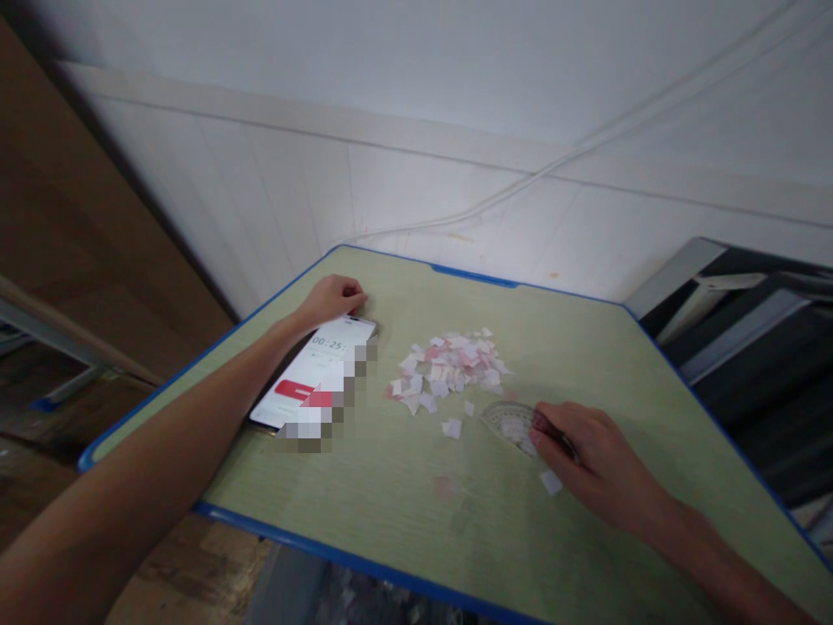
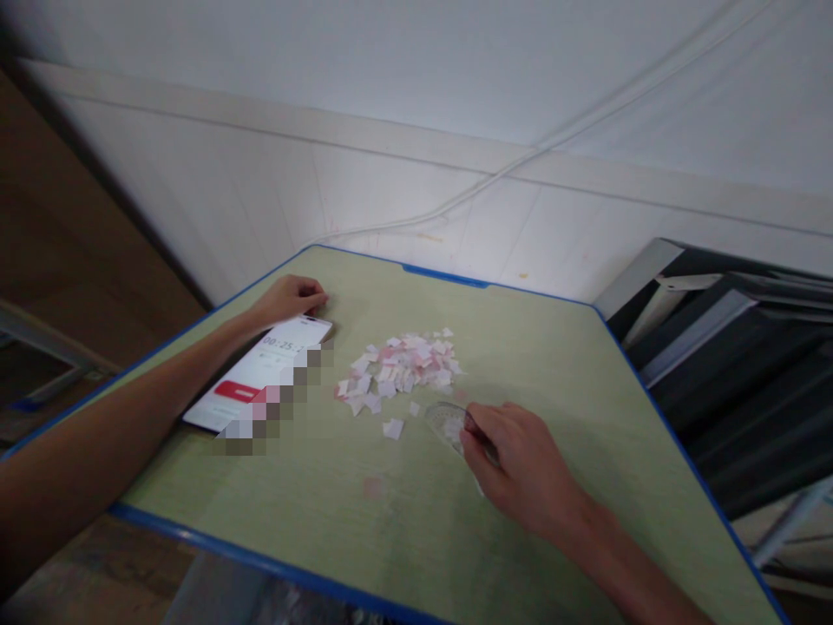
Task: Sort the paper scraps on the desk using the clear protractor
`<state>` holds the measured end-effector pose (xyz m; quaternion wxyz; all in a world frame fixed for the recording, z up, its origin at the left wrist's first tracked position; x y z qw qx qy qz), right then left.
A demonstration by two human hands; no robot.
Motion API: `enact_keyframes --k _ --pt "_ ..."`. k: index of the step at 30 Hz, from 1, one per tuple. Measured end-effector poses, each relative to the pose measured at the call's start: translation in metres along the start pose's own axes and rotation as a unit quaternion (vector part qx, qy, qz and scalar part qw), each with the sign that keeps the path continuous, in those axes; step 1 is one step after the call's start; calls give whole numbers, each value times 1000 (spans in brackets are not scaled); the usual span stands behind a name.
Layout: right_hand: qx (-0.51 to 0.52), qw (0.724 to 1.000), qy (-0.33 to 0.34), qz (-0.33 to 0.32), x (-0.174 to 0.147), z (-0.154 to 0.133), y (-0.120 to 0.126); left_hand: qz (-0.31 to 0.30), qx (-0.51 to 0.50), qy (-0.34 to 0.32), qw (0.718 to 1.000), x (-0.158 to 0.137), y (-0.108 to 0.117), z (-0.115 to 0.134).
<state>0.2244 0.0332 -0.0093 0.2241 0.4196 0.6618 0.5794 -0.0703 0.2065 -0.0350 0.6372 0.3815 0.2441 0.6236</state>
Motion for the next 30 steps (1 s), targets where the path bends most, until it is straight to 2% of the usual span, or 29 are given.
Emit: enact_keyframes --k 8,17,22,25,30 --pt "28 1000 -11 6 3 -2 -2 1 -4 2 1000 -1 0 -1" --pt "-13 1000 3 -20 -1 0 4 6 3 3 1000 -1 2 2" --pt "6 1000 5 5 -1 -3 6 7 -1 -9 1000 -1 2 3" --pt "31 999 7 14 -1 -6 3 10 -5 -4 1000 -1 2 0" --pt "33 999 11 -26 -1 -11 -10 9 -7 1 1000 0 0 -3"
Point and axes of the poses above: each hand's wrist, its own x-axis towards the middle knuckle, its own y-axis out of the back of the hand, z = x × y, the point moved 8 cm from there along x, towards the middle knuckle, and after that the axes turned 2 degrees about -z, right-handed, at the moved point
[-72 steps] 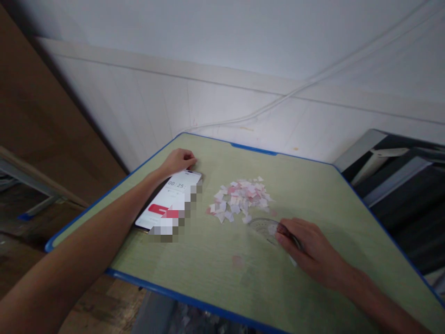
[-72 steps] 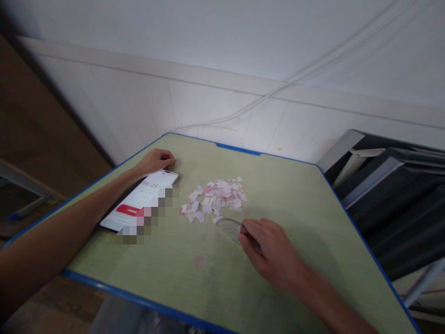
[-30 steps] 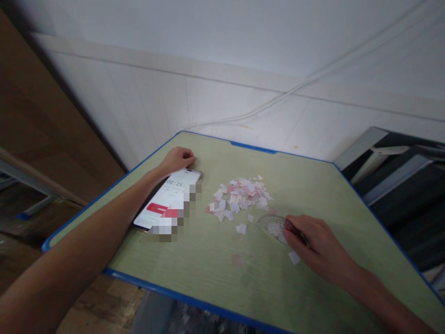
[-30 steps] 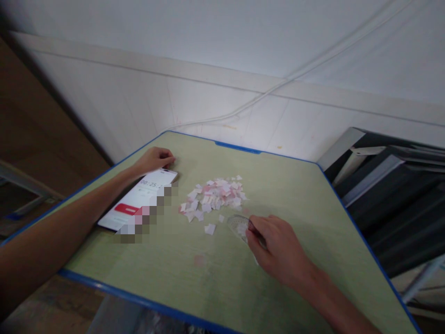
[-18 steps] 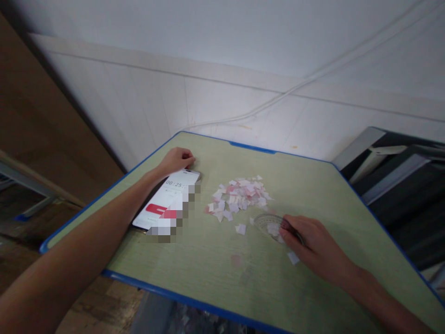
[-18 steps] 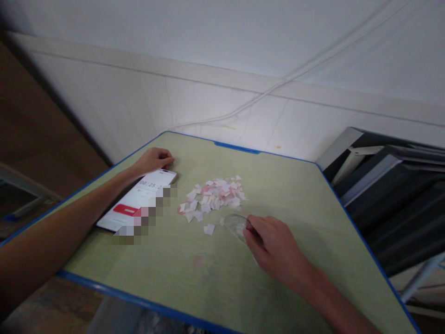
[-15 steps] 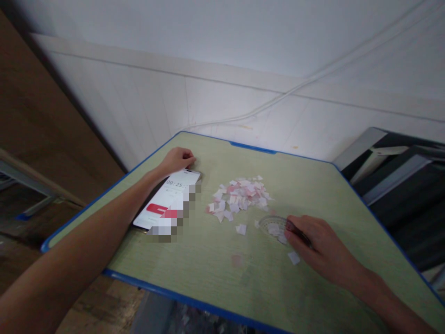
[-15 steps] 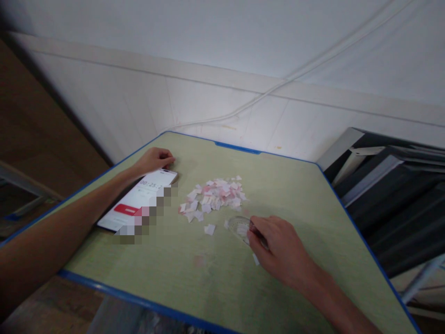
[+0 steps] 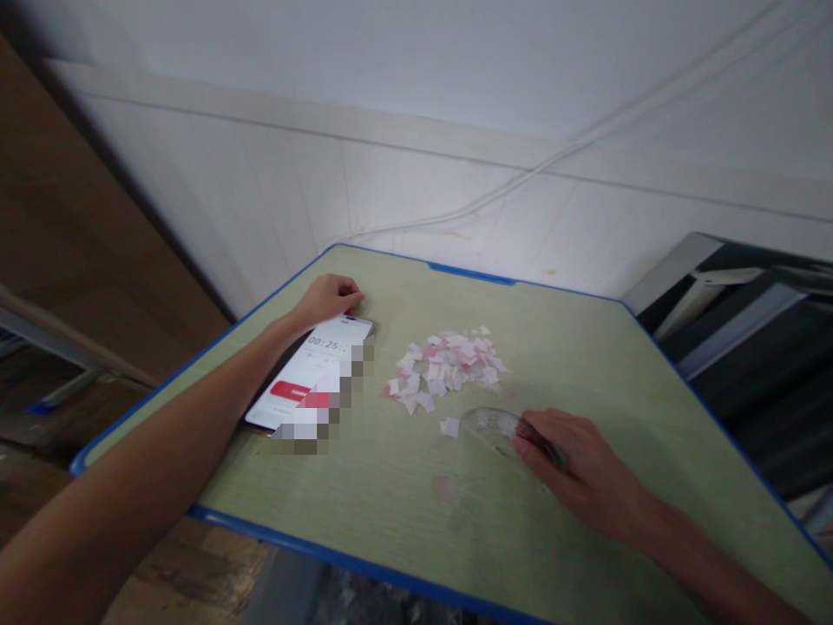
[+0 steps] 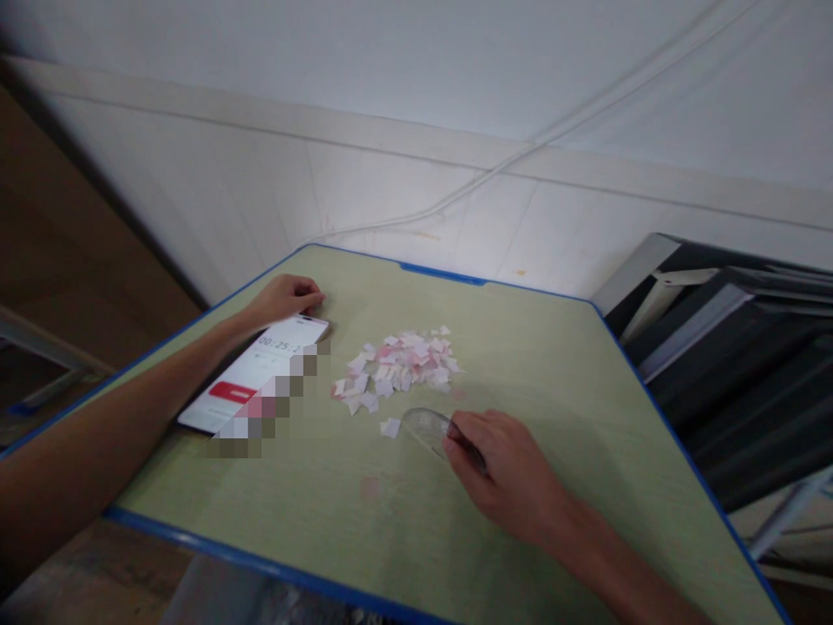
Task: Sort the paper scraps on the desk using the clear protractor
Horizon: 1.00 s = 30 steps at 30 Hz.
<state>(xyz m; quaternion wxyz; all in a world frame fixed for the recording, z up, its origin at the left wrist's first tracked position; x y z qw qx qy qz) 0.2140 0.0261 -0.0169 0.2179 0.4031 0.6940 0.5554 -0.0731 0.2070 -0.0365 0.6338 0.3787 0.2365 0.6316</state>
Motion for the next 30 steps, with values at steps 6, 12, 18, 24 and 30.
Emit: enact_keyframes --k 6,12,18,24,30 --pt "-7 1000 -6 -23 -1 2 -7 -2 5 1 1000 -1 1 3" --pt "5 999 -4 -47 -3 2 -11 -5 15 -3 1000 -2 1 6" --pt "66 997 -8 -25 -1 0 -4 -7 15 -8 1000 0 0 4" --pt "91 994 -21 57 0 13 14 -6 8 -10 1000 0 0 5" --pt "68 996 1 58 -3 5 9 -9 0 -5 1000 -2 1 6"
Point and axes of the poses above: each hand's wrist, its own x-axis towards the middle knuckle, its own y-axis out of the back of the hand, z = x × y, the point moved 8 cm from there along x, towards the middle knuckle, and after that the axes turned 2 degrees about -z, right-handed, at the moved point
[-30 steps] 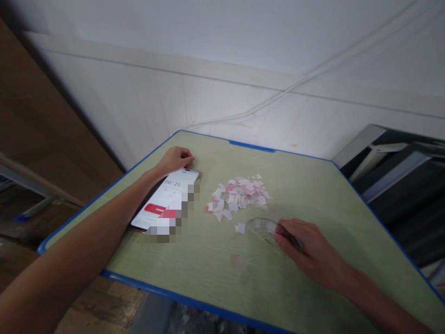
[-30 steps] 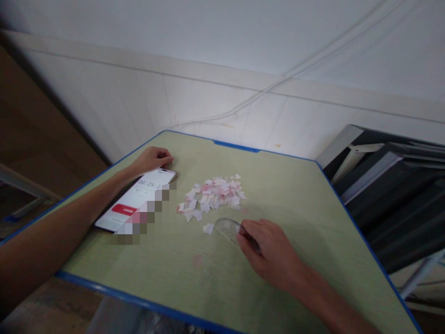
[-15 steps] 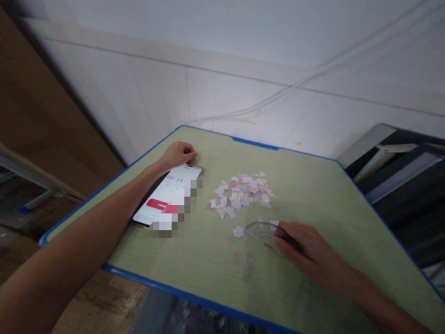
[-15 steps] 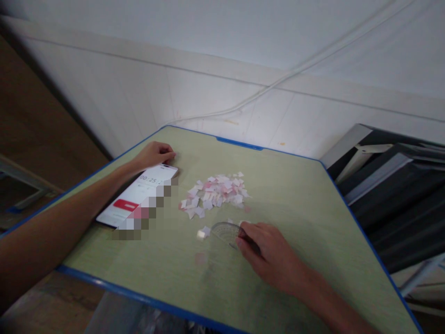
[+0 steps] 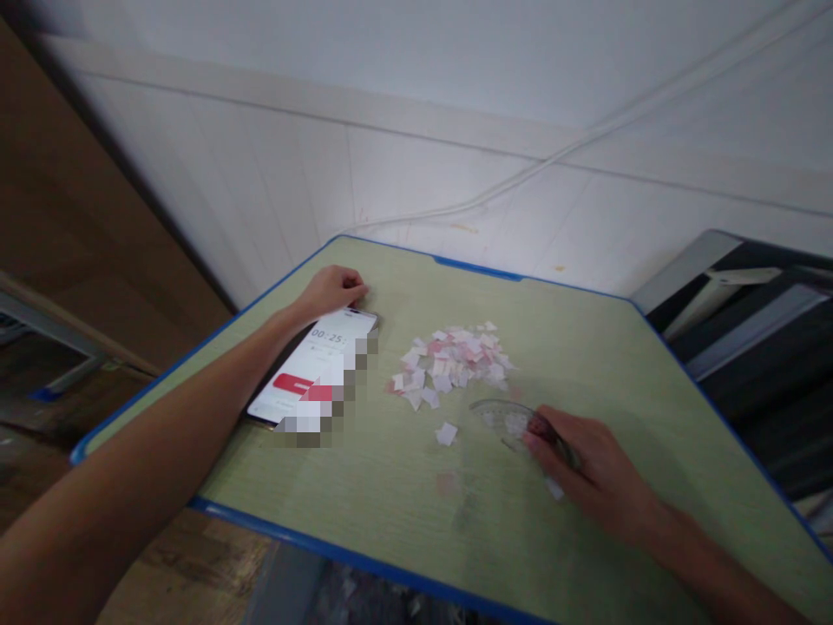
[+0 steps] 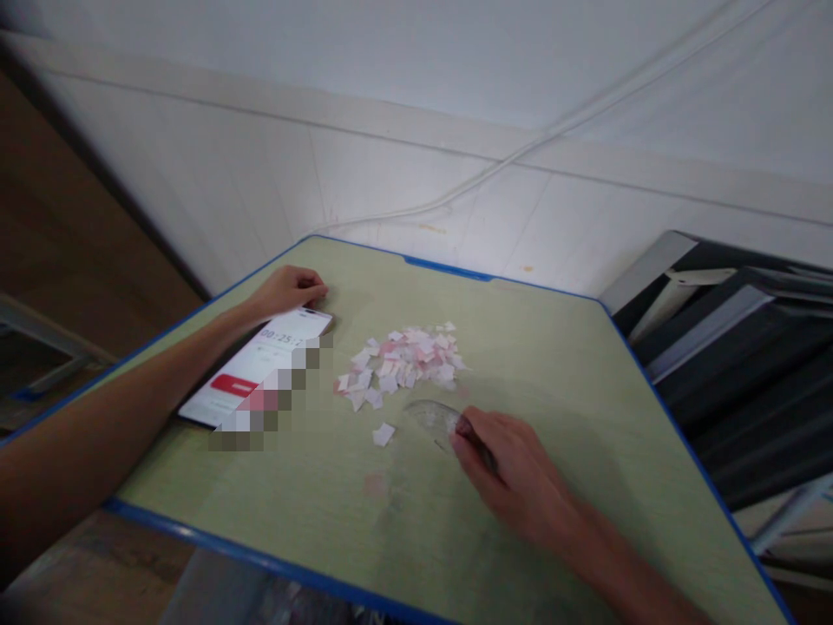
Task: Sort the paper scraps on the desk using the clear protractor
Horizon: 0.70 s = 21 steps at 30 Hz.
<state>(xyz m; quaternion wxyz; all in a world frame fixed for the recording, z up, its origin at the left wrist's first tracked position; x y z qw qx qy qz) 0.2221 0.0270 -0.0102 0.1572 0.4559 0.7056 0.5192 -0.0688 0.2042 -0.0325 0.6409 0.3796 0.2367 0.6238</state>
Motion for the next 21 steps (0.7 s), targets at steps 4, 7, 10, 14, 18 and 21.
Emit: enact_keyframes --k 4,7,10,14,18,21 --pt "43 999 -1 1 -3 -8 1 -1 3 -1 1000 0 0 0" --pt "66 998 4 8 -3 -12 2 1 7 -3 1000 0 0 -1" --pt "56 998 3 23 -5 -12 -1 5 14 -6 1000 0 0 -1" --pt "30 998 1 61 -6 -10 -4 6 11 -8 1000 0 0 -1" --pt "18 993 4 115 -7 -13 2 5 9 -7 1000 0 0 -1" --pt "4 993 15 117 -7 -14 1 4 8 -7 1000 0 -1 -1"
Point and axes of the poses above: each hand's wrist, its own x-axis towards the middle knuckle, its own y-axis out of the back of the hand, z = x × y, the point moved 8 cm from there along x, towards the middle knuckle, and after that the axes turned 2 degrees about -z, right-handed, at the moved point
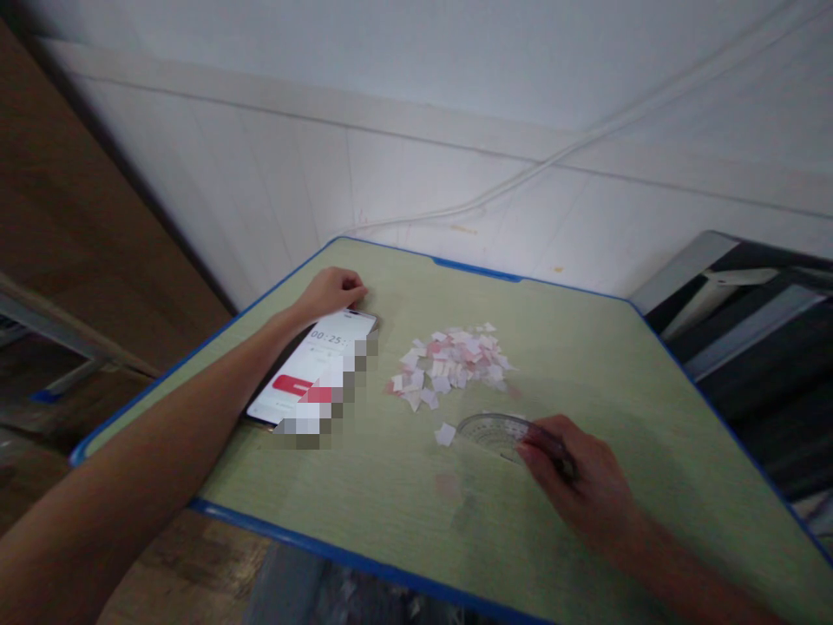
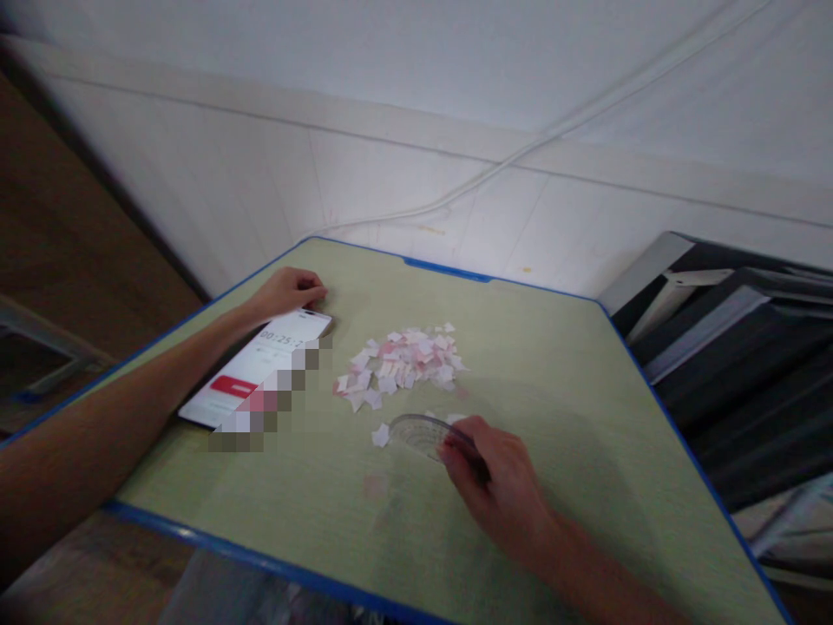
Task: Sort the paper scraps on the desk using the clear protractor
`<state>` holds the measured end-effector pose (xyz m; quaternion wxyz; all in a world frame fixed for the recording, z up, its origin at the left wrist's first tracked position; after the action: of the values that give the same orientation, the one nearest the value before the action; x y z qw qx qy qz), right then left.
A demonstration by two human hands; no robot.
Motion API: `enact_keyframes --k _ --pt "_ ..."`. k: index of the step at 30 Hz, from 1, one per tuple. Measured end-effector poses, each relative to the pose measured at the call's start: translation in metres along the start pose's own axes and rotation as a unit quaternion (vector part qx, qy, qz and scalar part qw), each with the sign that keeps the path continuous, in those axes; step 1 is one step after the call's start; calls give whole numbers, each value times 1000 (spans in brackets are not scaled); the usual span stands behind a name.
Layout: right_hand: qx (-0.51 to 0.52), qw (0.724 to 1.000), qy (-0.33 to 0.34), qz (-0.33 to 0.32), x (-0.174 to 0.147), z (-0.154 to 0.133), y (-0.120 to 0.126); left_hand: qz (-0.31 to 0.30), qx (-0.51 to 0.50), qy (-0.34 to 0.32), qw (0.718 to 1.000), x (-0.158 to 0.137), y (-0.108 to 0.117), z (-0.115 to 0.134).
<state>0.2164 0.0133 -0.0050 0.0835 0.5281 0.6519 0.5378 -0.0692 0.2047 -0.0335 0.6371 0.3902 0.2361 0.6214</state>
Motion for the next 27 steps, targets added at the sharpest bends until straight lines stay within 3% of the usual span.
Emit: enact_keyframes --k 12,27 --pt "-37 999 33 -19 1 -6 -4 0 0 14 1000 -1 1 0" --pt "-30 999 -22 -33 0 5 -6 -3 -13 20 1000 -2 2 2"
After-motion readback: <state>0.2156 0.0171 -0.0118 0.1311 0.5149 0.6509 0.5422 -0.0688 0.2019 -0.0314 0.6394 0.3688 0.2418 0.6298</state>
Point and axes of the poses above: each hand's wrist, its own x-axis towards the middle knuckle, its own y-axis out of the back of the hand, z = x × y, the point moved 8 cm from there along x, towards the middle knuckle, and after that the axes turned 2 degrees about -z, right-handed, at the moved point
